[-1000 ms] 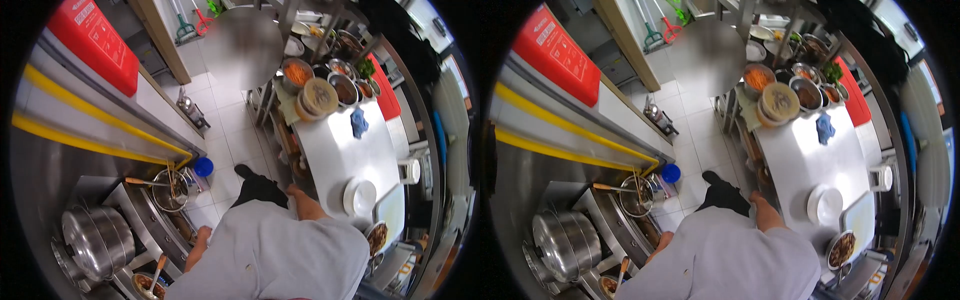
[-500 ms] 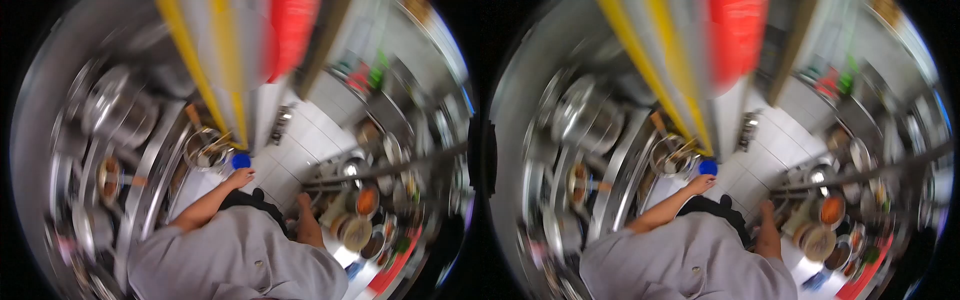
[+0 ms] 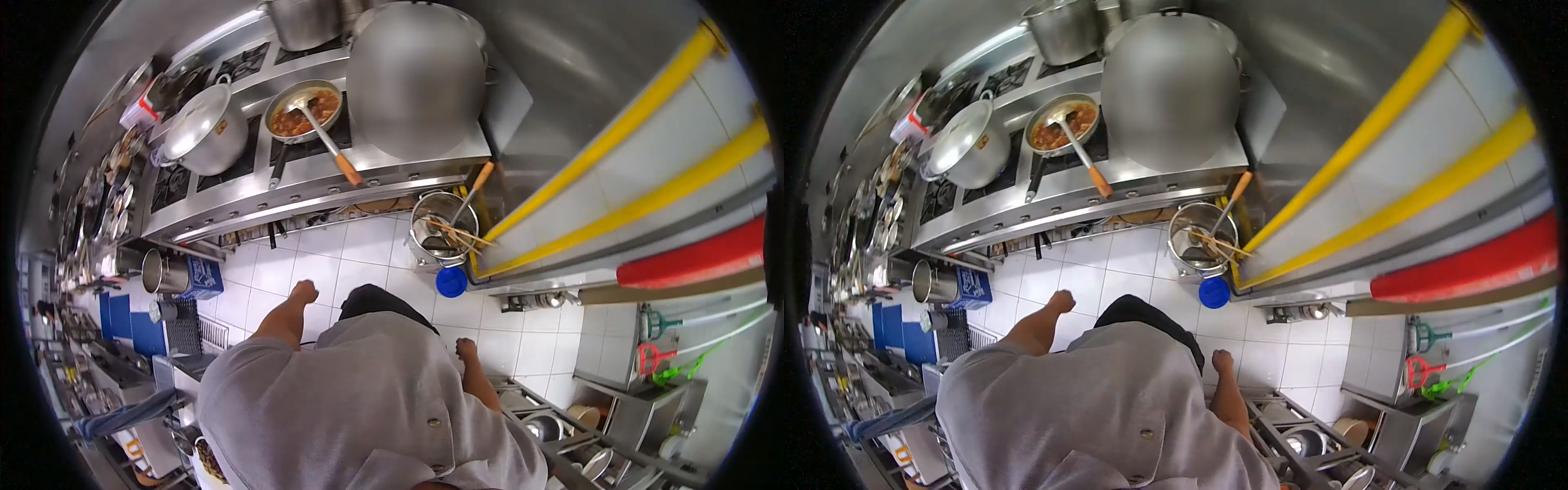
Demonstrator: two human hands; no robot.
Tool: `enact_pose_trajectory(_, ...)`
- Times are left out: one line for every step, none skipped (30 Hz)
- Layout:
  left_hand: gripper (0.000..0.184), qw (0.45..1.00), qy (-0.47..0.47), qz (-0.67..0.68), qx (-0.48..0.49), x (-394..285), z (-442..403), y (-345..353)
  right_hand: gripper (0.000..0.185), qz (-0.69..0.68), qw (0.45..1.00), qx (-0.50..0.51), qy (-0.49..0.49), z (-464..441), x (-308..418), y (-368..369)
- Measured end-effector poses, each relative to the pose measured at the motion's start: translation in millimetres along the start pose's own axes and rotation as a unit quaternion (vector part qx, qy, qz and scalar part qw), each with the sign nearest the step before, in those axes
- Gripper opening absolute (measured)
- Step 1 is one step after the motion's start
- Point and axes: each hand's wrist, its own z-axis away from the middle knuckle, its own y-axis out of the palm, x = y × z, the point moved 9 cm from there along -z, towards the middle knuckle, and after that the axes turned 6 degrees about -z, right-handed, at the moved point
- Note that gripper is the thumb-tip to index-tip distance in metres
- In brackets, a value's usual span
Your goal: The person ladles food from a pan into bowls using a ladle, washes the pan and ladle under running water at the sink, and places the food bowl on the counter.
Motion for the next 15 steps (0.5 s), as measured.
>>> enact_pose_trajectory(0.039, 0.996, 0.054, -0.066, 0.023, 3, 18, 15, 0.034, -0.095, 0.995, -0.03, 0.032, -25, -10, -5)
enact_pose_trajectory(0.042, 0.979, 0.118, -0.162, 0.047, -5, 44, 23, 0.027, -0.188, 0.978, -0.061, 0.065, -43, -15, -13)
enact_pose_trajectory(0.044, 0.995, 0.062, -0.054, 0.057, 8, 48, 41, 0.029, -0.152, 0.983, -0.089, 0.044, -56, -2, -29)
enact_pose_trajectory(0.047, 0.991, 0.1, -0.049, 0.076, 5, 53, 60, 0.029, -0.147, 0.985, -0.088, 0.037, -67, 17, -44)
enact_pose_trajectory(0.048, 0.988, 0.1, -0.04, 0.107, 6, 48, 87, 0.029, -0.094, 0.992, -0.08, 0.025, -70, 42, -62)
enact_pose_trajectory(0.046, 0.987, 0.093, -0.012, 0.132, 1, 55, 93, 0.03, -0.039, 0.997, -0.07, 0.014, -73, 62, -78)
enact_pose_trajectory(0.045, 0.983, 0.095, 0.001, 0.157, -11, 67, 82, 0.032, 0.015, 0.998, -0.035, -0.049, -80, 90, -84)
enact_pose_trajectory(0.043, 0.979, 0.098, 0.015, 0.181, -16, 73, 70, 0.033, 0.079, 0.99, -0.015, -0.114, -93, 118, -90)
enact_pose_trajectory(0.042, 0.982, 0.14, -0.002, 0.125, -16, 58, 69, 0.035, 0.141, 0.974, 0.005, -0.179, -109, 155, -93)
enact_pose_trajectory(0.04, 0.981, 0.181, -0.019, 0.069, -17, 43, 72, 0.037, -0.049, 0.984, -0.148, -0.081, -83, 216, -152)
enact_pose_trajectory(0.041, 0.99, 0.13, 0.04, 0.037, -6, 45, 42, 0.038, -0.094, 0.971, -0.193, -0.1, -75, 275, -183)
enact_pose_trajectory(0.041, 0.988, 0.079, 0.128, 0.011, 10, 36, 24, 0.036, -0.01, 0.962, -0.199, -0.186, -80, 329, -199)
enact_pose_trajectory(0.041, 0.982, 0.052, 0.181, -0.018, 21, 35, 0, 0.037, -0.145, 0.953, -0.211, -0.164, -58, 399, -236)
enact_pose_trajectory(0.038, 0.97, 0.042, 0.235, -0.053, 34, 24, -11, 0.037, -0.17, 0.941, -0.225, -0.188, -33, 470, -265)
enact_pose_trajectory(0.035, 0.966, 0.103, 0.223, -0.08, 37, 22, -35, 0.036, -0.196, 0.926, -0.241, -0.212, -25, 524, -283)
